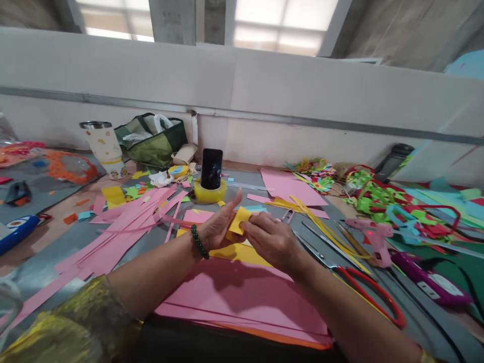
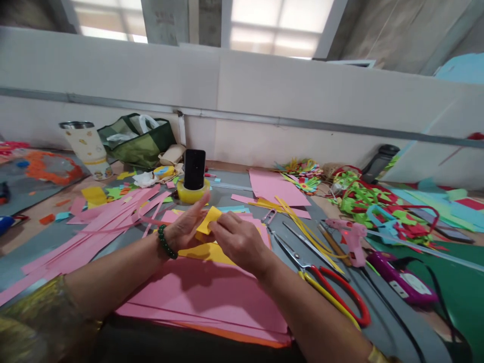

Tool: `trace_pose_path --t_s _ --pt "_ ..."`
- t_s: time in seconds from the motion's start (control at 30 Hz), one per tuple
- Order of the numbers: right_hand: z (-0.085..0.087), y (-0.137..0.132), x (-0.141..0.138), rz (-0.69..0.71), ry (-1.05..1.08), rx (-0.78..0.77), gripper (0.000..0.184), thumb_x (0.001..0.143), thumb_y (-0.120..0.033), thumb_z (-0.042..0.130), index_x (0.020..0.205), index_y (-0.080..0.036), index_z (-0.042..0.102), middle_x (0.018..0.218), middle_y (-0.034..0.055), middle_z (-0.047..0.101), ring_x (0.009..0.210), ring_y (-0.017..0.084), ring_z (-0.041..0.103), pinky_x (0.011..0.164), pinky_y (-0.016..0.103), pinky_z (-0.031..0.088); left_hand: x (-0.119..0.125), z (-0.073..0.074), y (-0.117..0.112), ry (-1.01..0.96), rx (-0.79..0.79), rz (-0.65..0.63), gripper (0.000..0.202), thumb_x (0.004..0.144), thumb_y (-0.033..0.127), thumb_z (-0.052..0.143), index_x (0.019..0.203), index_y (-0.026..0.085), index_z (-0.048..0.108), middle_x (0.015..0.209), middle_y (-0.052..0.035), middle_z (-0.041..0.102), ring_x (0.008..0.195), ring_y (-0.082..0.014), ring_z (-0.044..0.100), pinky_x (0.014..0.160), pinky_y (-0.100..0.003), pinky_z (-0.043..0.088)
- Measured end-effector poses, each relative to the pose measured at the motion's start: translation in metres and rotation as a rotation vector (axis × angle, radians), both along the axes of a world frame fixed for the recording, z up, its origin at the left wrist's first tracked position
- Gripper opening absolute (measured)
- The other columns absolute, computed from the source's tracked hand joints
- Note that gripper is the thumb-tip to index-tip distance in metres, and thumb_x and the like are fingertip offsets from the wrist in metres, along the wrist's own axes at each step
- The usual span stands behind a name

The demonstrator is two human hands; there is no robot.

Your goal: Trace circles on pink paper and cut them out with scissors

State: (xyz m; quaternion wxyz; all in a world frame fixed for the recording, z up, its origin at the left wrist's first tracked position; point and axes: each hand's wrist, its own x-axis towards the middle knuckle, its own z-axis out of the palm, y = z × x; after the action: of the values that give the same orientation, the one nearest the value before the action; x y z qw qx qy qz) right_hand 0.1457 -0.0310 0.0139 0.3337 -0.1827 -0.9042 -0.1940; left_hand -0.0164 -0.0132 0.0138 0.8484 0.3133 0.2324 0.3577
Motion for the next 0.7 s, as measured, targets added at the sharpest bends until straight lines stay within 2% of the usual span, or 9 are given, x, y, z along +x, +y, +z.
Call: trace_pose_path --t_s 0.07,0.13,0.2,0.37,0.5,0.7 --pt "0.0 0.0 -0.001 -0.021 -0.083 0.055 0.018 0.088 -0.006 0.047 0.084 -0.015 0.062 0.076 0.0066 0.061 0.075 0.016 0.057 0.067 0.028 0.046 0.0 0.003 -0.003 0.086 0.005 0.085 0.031 0.068 0.04 0.072 0.067 0.013 0.057 0.06 0.0037 0.052 0.049 -0.0045 0.046 0.042 -0.015 0.03" --pt "0.001 -0.001 -0.003 -0.027 -0.106 0.099 0.02 0.088 -0.005 0.045 0.08 -0.015 0.061 0.073 0.0055 0.06 0.073 0.016 0.055 0.066 0.028 0.046 0.0 0.005 -0.005 0.154 0.001 0.135 0.016 0.066 0.023 0.071 0.07 0.013 0.059 0.06 0.0043 0.054 0.049 -0.0044 0.047 0.044 -0.015 0.031" --pt "0.001 -0.001 -0.004 -0.017 -0.111 0.122 0.022 0.089 -0.006 0.044 0.077 -0.015 0.06 0.07 0.0042 0.058 0.071 0.015 0.053 0.066 0.027 0.046 0.001 0.004 -0.005 0.191 -0.01 0.133 0.007 0.068 0.016 0.066 0.069 0.013 0.06 0.058 0.0042 0.054 0.049 -0.0049 0.047 0.045 -0.016 0.03" --pt "0.0 -0.002 -0.007 -0.016 -0.143 0.157 0.023 0.09 -0.007 0.043 0.075 -0.014 0.06 0.066 0.0031 0.055 0.067 0.015 0.051 0.064 0.026 0.044 0.001 0.002 -0.004 0.228 -0.022 0.113 0.01 0.077 0.017 0.057 0.068 0.013 0.059 0.058 0.0041 0.055 0.05 -0.0058 0.048 0.048 -0.018 0.032" --pt "-0.001 -0.002 -0.007 -0.021 -0.174 0.147 0.026 0.09 -0.008 0.042 0.072 -0.014 0.059 0.066 0.0035 0.055 0.068 0.015 0.052 0.062 0.026 0.044 -0.002 -0.001 -0.002 0.204 -0.016 0.059 0.008 0.075 0.019 0.064 0.072 0.013 0.06 0.06 0.0032 0.056 0.053 -0.0065 0.05 0.053 -0.019 0.037" --pt "-0.001 -0.002 -0.005 -0.1 -0.21 0.175 0.026 0.09 -0.009 0.041 0.078 -0.016 0.063 0.069 0.004 0.058 0.068 0.015 0.054 0.063 0.027 0.044 -0.003 -0.006 0.004 0.127 0.022 0.013 0.011 0.073 0.017 0.069 0.07 0.011 0.061 0.063 0.0008 0.057 0.056 -0.0081 0.053 0.056 -0.02 0.042"
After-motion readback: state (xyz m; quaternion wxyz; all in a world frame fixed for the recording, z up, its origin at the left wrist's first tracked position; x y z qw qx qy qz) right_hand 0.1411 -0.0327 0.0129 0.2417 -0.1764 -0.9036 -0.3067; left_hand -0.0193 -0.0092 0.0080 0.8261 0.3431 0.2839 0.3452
